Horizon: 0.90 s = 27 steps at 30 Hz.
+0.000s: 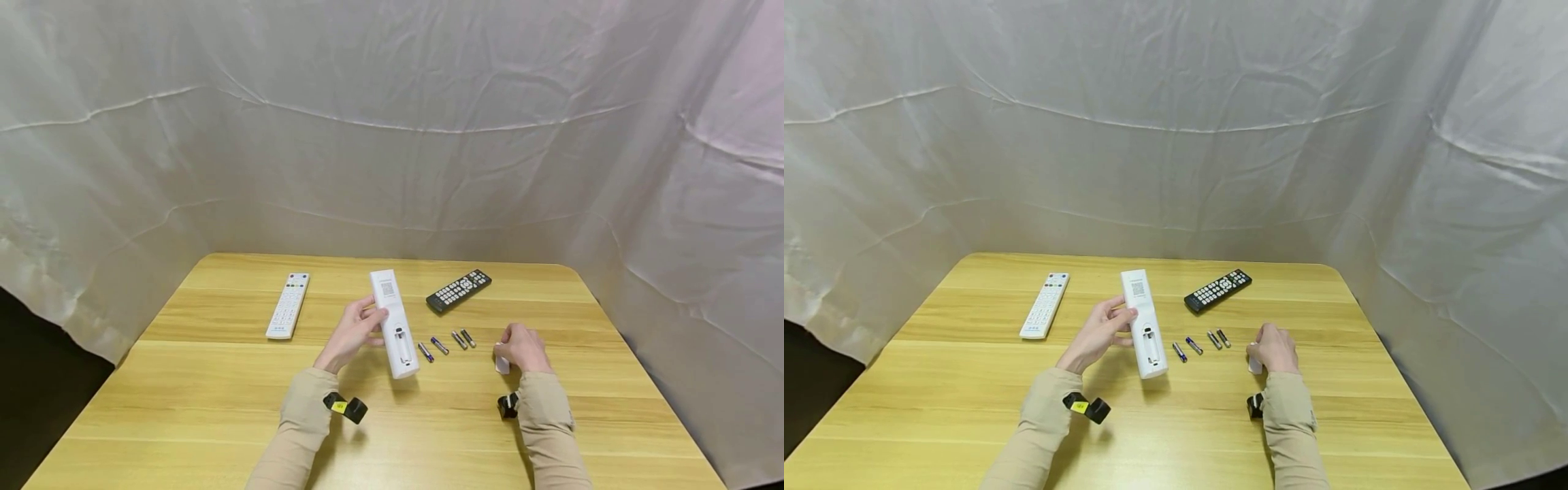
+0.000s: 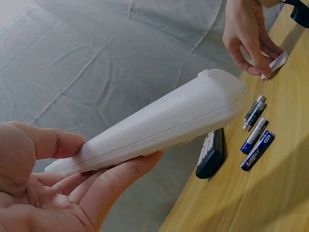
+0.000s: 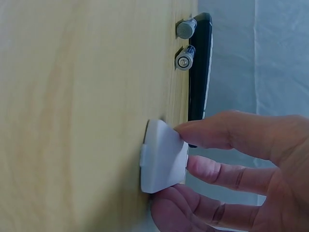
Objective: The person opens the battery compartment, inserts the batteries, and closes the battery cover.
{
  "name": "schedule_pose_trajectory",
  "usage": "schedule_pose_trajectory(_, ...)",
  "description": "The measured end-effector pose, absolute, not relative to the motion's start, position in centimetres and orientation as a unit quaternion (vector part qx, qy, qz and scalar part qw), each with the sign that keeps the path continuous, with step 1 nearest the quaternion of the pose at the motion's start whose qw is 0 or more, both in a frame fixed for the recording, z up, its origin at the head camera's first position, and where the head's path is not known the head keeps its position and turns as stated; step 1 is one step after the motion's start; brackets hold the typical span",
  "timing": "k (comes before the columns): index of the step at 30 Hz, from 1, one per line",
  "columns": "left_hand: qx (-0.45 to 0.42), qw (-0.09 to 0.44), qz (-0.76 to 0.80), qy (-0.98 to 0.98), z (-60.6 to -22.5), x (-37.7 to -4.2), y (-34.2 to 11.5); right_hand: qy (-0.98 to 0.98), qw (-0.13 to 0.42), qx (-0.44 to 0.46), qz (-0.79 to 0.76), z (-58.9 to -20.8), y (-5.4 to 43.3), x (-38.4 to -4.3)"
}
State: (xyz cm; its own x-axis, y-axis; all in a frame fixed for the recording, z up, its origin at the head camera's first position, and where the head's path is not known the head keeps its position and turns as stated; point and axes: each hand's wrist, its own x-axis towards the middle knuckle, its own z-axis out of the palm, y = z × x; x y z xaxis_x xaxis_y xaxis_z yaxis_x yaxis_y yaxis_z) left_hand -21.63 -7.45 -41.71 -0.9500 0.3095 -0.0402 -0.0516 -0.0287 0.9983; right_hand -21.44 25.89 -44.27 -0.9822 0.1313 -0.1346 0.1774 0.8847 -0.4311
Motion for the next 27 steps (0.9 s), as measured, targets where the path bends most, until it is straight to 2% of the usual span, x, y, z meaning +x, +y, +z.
schedule_pose_trajectory(9,0.090,0.127,0.712,0.685,-41.8,-21.7,-7.4,0.968,0.054,0.072,-0.233,-43.9,25.8,-21.3)
schedule_pose_trajectory(13,0.090,0.126,0.712,0.685,-41.8,-21.7,-7.4,0.968,0.034,0.058,-0.241,-43.1,25.0,-21.1)
schedule_pose_trajectory(19,0.093,0.128,0.709,0.687,-41.8,-21.6,-7.4,0.963,-0.035,-0.019,-0.266,-42.8,21.8,-21.0)
schedule_pose_trajectory(27,0.090,0.127,0.708,0.689,-41.8,-21.6,-7.4,0.961,-0.055,-0.118,-0.245,-44.1,17.3,-21.3)
